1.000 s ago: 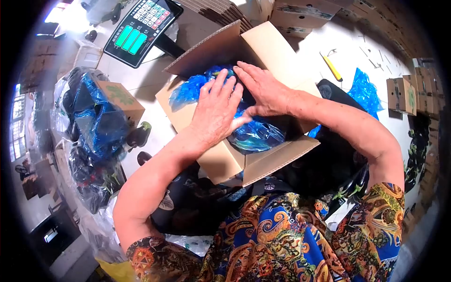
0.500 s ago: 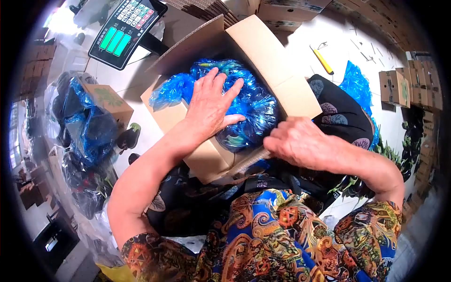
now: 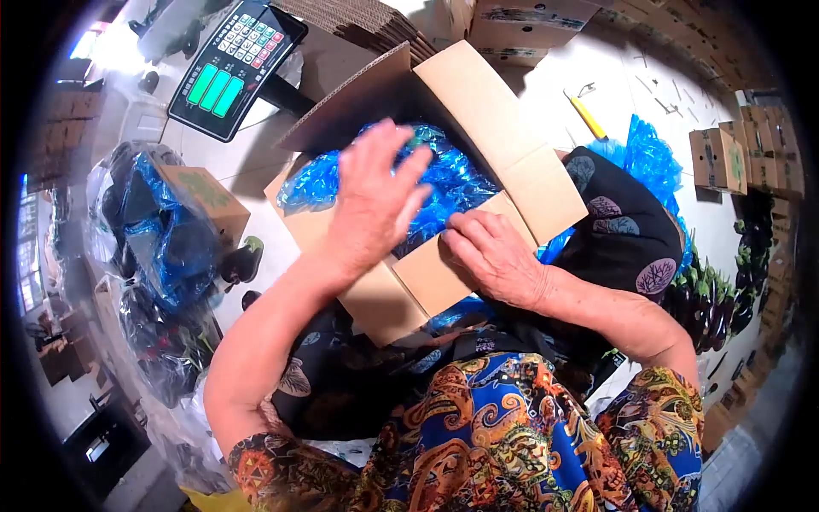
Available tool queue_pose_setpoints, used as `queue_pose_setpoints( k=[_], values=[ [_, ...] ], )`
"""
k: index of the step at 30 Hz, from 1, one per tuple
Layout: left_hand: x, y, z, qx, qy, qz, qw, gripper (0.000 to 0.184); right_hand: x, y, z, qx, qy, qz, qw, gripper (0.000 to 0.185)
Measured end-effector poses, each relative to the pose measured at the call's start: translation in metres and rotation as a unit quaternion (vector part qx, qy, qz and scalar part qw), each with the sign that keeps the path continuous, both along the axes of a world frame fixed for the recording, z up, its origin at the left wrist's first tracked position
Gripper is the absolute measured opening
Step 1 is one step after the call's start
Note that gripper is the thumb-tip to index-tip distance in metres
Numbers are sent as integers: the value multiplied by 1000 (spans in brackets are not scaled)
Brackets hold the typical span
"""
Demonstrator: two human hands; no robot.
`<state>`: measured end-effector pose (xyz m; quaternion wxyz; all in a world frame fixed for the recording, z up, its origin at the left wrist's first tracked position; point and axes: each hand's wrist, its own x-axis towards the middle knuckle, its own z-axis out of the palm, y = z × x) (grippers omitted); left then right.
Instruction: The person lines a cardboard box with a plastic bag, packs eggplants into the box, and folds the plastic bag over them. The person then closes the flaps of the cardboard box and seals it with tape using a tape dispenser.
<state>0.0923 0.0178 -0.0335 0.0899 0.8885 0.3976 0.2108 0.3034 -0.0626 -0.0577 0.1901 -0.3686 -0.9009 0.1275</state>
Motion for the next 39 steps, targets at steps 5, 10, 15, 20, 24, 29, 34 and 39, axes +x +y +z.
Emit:
queue_pose_setpoints(
  k=[5,10,15,20,24,29,34,39],
  values=[
    [-27,48,34,84,53,122,988,54,-6,11,4,-58,-22,7,998,58],
    [-25,41,20,-150,120,69,979,28,-17,19,6,-57,-41,9,997,65],
    [-20,-5,-2,-96,91,72,989,58,-19,17,-4,-58,-44,-7,997,62],
    [0,-35,-39,-64,100,127,985,77,-17,17,-11,-22,9,-62,998,55],
    [-2,-35,-36,-77,87,104,988,88,-14,16,-15,-17,115,-131,984,45],
    [-11,-31,-26,-132,122,71,981,112,-2,28,-13,-77,189,-57,977,48],
    [-15,-30,-25,-102,136,40,985,127,-3,23,-9,-18,164,-82,983,62],
    [-15,-31,-26,-86,134,45,986,128,47,58,19,24,32,-336,941,76]
  ],
)
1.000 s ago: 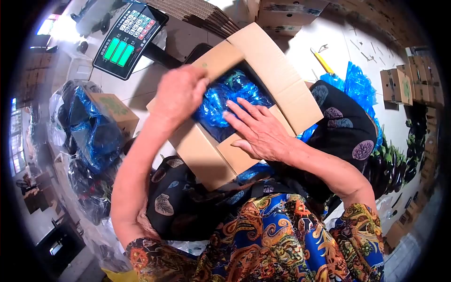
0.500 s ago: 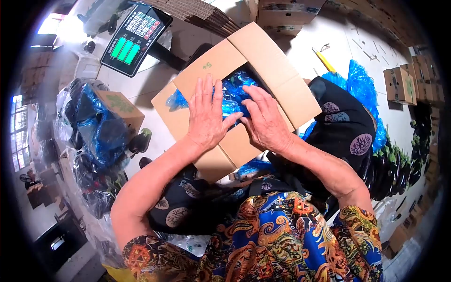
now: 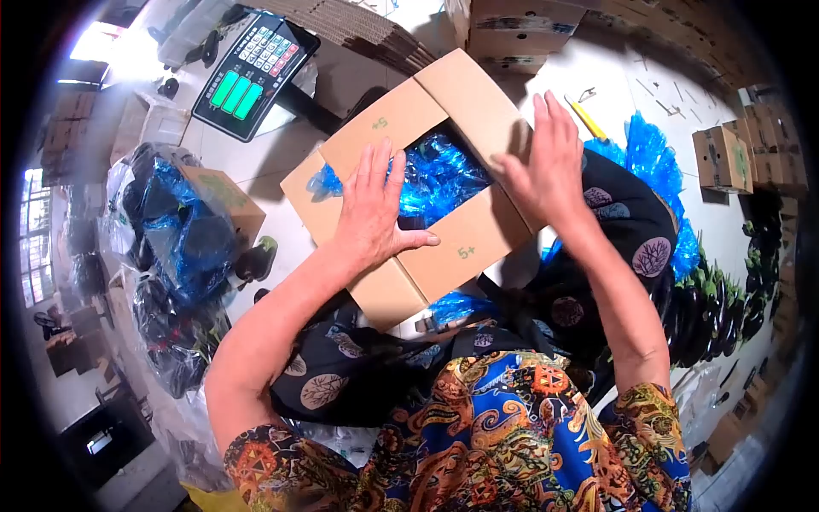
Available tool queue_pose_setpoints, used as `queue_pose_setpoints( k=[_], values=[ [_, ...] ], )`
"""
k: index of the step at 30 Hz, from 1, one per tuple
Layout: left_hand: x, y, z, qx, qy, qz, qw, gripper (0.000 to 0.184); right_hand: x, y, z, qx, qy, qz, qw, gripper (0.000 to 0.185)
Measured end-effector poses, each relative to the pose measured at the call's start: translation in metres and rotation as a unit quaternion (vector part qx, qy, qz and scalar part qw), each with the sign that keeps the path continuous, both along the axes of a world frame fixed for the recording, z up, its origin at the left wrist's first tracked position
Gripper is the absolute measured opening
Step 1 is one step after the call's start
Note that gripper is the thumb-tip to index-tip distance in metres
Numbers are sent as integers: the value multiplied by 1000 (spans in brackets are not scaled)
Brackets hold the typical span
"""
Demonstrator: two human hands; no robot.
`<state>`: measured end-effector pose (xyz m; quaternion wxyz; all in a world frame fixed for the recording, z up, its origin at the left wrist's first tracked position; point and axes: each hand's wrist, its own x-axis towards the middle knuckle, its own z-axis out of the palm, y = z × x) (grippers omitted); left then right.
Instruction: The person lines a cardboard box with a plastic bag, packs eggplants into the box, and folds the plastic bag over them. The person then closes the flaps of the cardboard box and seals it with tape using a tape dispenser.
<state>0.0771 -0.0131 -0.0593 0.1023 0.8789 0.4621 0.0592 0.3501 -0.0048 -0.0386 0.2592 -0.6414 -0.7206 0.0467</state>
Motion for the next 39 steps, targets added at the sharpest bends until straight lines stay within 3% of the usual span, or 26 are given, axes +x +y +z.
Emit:
queue_pose_setpoints(
  k=[1,2,5,9,10,13,14,15,17,18,19,21,23,24,25,27,30,31,33,35,36,37,38,39],
  values=[
    [1,1,2,-5,-1,-1,1000,128,9,11,4,-73,20,-29,997,75],
    [0,1,4,-9,-2,-1,1000,127,15,18,11,-219,25,-36,975,60],
    [-3,3,5,-6,-2,6,1000,126,22,18,17,-114,171,21,978,40],
    [-2,5,-2,-1,-26,-10,1000,128,-24,-6,32,27,144,187,971,12],
    [-3,3,0,-8,-23,-5,1000,127,-27,-5,31,-67,235,158,957,11],
    [-5,1,-2,-12,-20,2,1000,125,-40,-2,7,-68,214,240,944,20],
    [-4,2,-4,-9,-22,0,1000,124,-48,-1,-12,-14,148,248,957,28],
    [-4,4,-4,-12,-35,-9,999,124,-54,-2,-19,-40,78,246,965,45],
    [-10,7,-4,-16,-59,-14,998,123,-60,-4,-25,28,37,216,975,61],
    [-17,13,-2,-39,-83,-21,996,112,-59,-5,-30,10,26,191,981,65],
    [-22,16,13,-54,-158,-5,986,89,-54,-5,-35,-5,15,165,986,69],
    [-48,19,-2,-16,-177,108,978,69,-54,-3,-38,-63,-18,194,979,68],
    [-72,30,5,112,-135,133,975,58,-56,4,-32,-56,-53,250,965,67],
    [-83,34,6,87,-147,148,974,57,-56,7,-30,-50,-74,270,959,62],
    [-92,35,7,31,-165,173,970,43,-55,8,-31,-46,-84,279,956,61],
    [-99,35,14,61,-125,163,977,33,-52,9,-31,-37,-105,291,950,58],
    [-84,33,21,25,-89,172,981,23,-53,8,-28,-50,-98,285,952,56],
    [-76,30,14,58,-174,109,977,16,-54,7,-28,-55,-92,281,954,56],
    [-56,8,12,13,-125,143,982,11,-53,8,-26,-62,-91,276,955,61],
    [-42,-9,11,-54,-130,119,983,10,-52,8,-28,-61,-49,248,966,68],
    [-32,-13,23,-144,-40,101,984,14,-52,9,-30,-57,-9,222,973,73],
    [-30,-17,30,-132,-94,80,983,16,-52,9,-33,-52,29,197,979,78],
    [-29,-20,35,-120,-149,58,980,19,-49,12,-42,-88,31,185,978,100],
    [-27,-20,36,-110,-202,34,973,21,-48,14,-41,-128,68,166,976,103]
  ],
)
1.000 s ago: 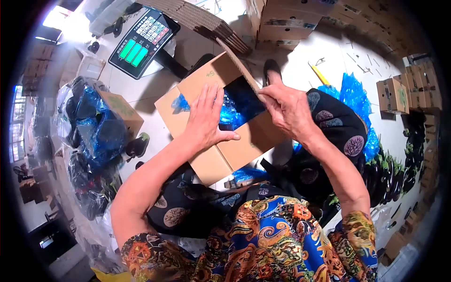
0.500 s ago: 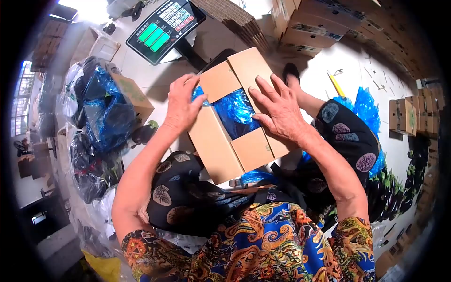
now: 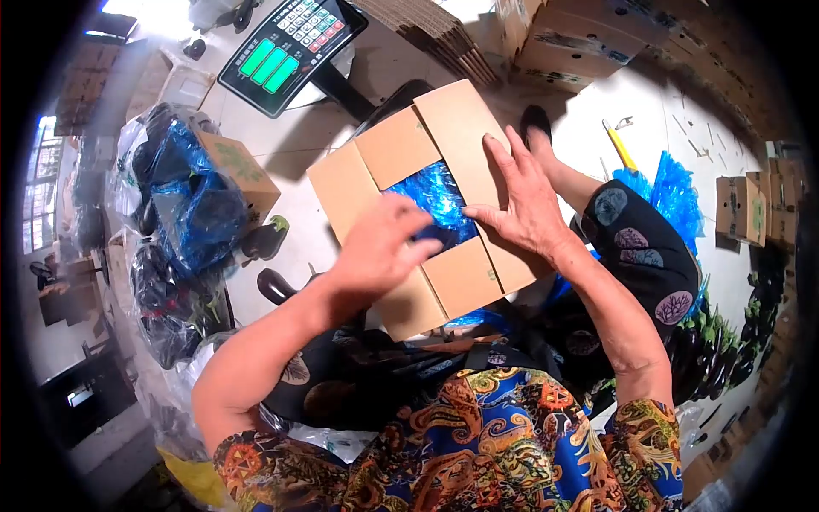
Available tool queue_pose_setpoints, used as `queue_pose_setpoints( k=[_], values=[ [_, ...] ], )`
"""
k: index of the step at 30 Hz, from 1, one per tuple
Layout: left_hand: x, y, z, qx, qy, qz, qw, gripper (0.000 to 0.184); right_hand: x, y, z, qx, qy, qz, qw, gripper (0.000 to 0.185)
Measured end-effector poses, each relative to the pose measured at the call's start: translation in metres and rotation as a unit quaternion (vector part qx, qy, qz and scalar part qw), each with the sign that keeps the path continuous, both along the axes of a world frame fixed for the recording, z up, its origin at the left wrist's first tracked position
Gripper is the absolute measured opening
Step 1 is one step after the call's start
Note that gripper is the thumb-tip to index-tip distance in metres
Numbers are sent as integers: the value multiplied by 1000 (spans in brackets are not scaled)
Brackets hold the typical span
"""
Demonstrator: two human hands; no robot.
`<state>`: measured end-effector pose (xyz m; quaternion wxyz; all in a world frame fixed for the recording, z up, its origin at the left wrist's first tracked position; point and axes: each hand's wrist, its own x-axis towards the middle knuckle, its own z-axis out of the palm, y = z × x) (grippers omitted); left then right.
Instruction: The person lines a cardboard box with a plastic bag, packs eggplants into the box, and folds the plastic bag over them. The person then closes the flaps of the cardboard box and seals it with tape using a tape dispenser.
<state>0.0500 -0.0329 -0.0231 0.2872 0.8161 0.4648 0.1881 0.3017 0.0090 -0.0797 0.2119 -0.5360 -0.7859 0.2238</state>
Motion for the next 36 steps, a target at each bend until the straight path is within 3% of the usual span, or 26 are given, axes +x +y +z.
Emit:
queue_pose_setpoints(
  k=[2,3,4,5,6,8,9,10,12,14,16,19,22,26,28,31,32,34,35,36],
  values=[
    [-26,11,1,48,26,138,989,51,-1,-1,3,-94,58,-46,993,110],
    [-40,24,1,113,35,214,970,57,-1,1,2,-100,62,-44,992,117],
    [-63,26,-15,73,23,325,943,56,-1,1,1,-97,66,-46,992,117],
    [-83,27,-28,-101,-75,396,910,57,-2,1,1,-93,70,-45,992,117],
    [-95,27,-35,-269,-171,450,834,59,-4,1,2,-87,74,-44,993,117],
    [-78,12,-38,-353,-320,335,813,61,-5,5,4,-92,76,-52,992,117],
    [-61,16,-28,-306,-379,327,810,62,-6,3,5,-98,75,-57,991,117],
    [-59,28,5,-281,-229,223,905,60,-7,1,4,-102,84,-69,989,117],
    [-38,40,15,-290,-110,241,920,62,-13,1,4,-101,105,-84,986,117],
    [-14,43,-5,-127,-164,215,954,73,-21,3,3,-95,110,-98,984,117],
    [-4,60,-10,-139,-209,193,949,84,-28,2,2,-120,124,-130,976,117],
    [1,83,-56,73,-74,184,977,94,-39,-3,-3,-89,116,-135,980,113],
    [-1,86,-60,141,90,108,980,97,-39,-4,-3,-86,113,-110,984,109],
    [3,97,-69,236,154,85,956,81,-29,0,-15,-80,79,-70,991,112],
    [1,96,-67,255,165,84,949,76,-26,6,-15,-73,74,-40,994,118],
    [1,101,-72,278,170,82,942,76,-20,32,12,-171,6,-7,985,125],
    [2,101,-71,270,152,88,947,77,-22,41,29,-215,15,-3,977,137],
    [4,102,-68,254,118,96,955,78,-26,59,38,-288,-19,5,958,144],
    [3,106,-69,261,138,98,950,79,-26,70,23,-272,-30,19,962,151],
    [5,107,-69,261,147,107,948,79,-26,80,24,-275,-54,28,960,144]
  ],
)
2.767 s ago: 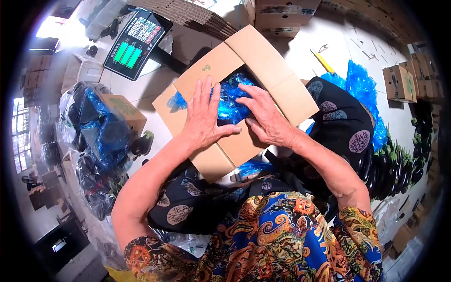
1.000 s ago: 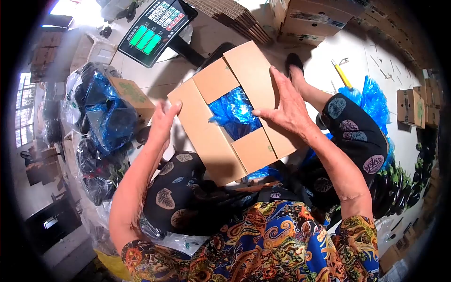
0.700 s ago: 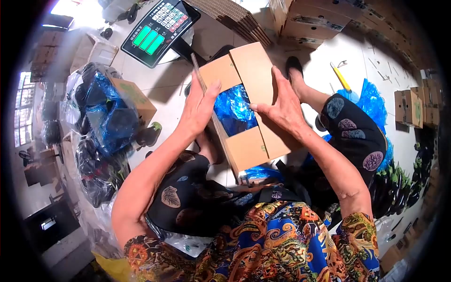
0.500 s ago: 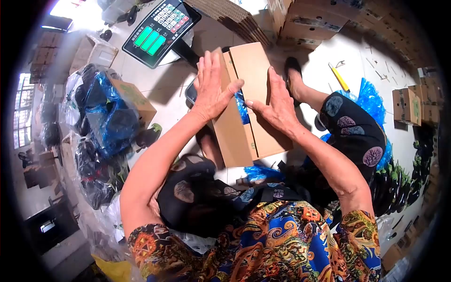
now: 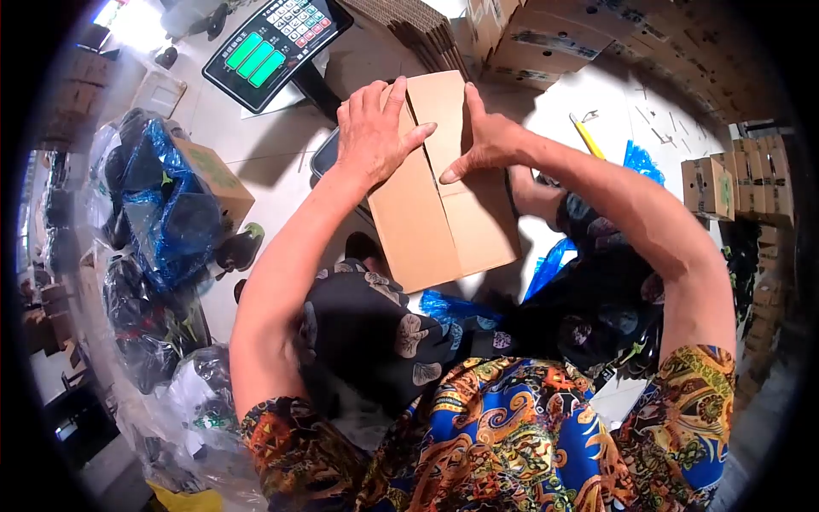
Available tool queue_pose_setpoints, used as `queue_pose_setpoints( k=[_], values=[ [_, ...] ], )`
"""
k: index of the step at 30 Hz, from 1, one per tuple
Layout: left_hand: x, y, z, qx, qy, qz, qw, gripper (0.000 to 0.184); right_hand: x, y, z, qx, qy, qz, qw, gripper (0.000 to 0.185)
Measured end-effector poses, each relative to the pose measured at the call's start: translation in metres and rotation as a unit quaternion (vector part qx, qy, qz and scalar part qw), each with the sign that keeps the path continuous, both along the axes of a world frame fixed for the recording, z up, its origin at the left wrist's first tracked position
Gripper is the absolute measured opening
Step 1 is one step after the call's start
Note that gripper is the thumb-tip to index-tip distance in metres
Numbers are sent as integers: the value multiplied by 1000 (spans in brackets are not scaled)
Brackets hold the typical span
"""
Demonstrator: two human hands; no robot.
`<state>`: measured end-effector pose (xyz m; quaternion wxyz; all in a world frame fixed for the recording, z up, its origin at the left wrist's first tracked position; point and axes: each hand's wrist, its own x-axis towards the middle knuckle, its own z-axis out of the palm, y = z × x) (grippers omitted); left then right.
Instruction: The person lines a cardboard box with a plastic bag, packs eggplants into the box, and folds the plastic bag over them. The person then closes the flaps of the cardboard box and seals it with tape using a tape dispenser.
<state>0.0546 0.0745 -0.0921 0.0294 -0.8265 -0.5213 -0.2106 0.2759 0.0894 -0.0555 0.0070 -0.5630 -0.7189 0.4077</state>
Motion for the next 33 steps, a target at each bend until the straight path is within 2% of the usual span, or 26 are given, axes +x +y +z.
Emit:
queue_pose_setpoints(
  k=[2,3,4,6,8,9,12,13,14,16,18,20,21,22,23,24,25,26,28,29,32,33],
  values=[
    [5,3,-1,-2,15,20,1000,79,0,17,9,-12,-40,27,999,131],
    [6,4,-1,1,11,19,1000,78,-1,24,22,-88,-32,5,996,114],
    [6,5,0,3,6,18,1000,77,3,31,18,-77,-12,25,997,105],
    [9,9,3,-15,5,25,1000,74,0,31,23,-83,-20,16,996,105],
    [15,17,8,-54,14,31,998,71,6,33,11,-96,34,24,995,117],
    [17,21,8,-27,11,27,999,64,11,33,8,-100,61,25,993,123],
    [26,29,11,-47,38,57,997,57,16,33,1,-46,14,48,998,123],
    [28,31,9,-34,31,58,997,52,21,35,-7,-22,4,69,997,121],
    [29,35,5,-21,24,58,998,48,35,35,-1,-50,53,82,994,114],
    [32,39,6,-29,23,65,997,41,67,35,1,-169,154,45,972,101],
    [27,39,12,-50,10,57,997,37,106,33,-31,-194,168,-9,967,83],
    [28,46,11,-58,11,61,996,32,160,21,-71,-182,173,-98,963,83],
    [27,47,10,-61,9,59,996,30,193,14,-108,-126,46,-85,987,81],
    [26,48,9,-66,7,59,996,29,225,-1,-139,-22,-62,-55,996,75],
    [28,48,12,-66,9,62,996,24,254,-16,-186,21,-150,-57,987,71],
    [30,49,13,-65,6,57,996,23,267,-39,-193,39,-184,-81,979,72],
    [30,51,14,-66,4,54,996,22,284,-63,-218,56,-208,-86,973,71],
    [30,51,13,-65,3,55,996,21,290,-74,-221,-3,-198,-100,975,62],
    [29,53,8,-14,-1,41,999,19,279,-93,-232,32,-225,-174,958,40],
    [30,54,7,2,4,42,999,19,271,-93,-233,7,-259,-192,947,33],
    [33,55,6,40,13,45,998,20,244,-94,-233,5,-263,-227,938,34],
    [33,54,6,43,14,46,998,21,239,-92,-233,22,-204,-247,947,34]
  ],
)
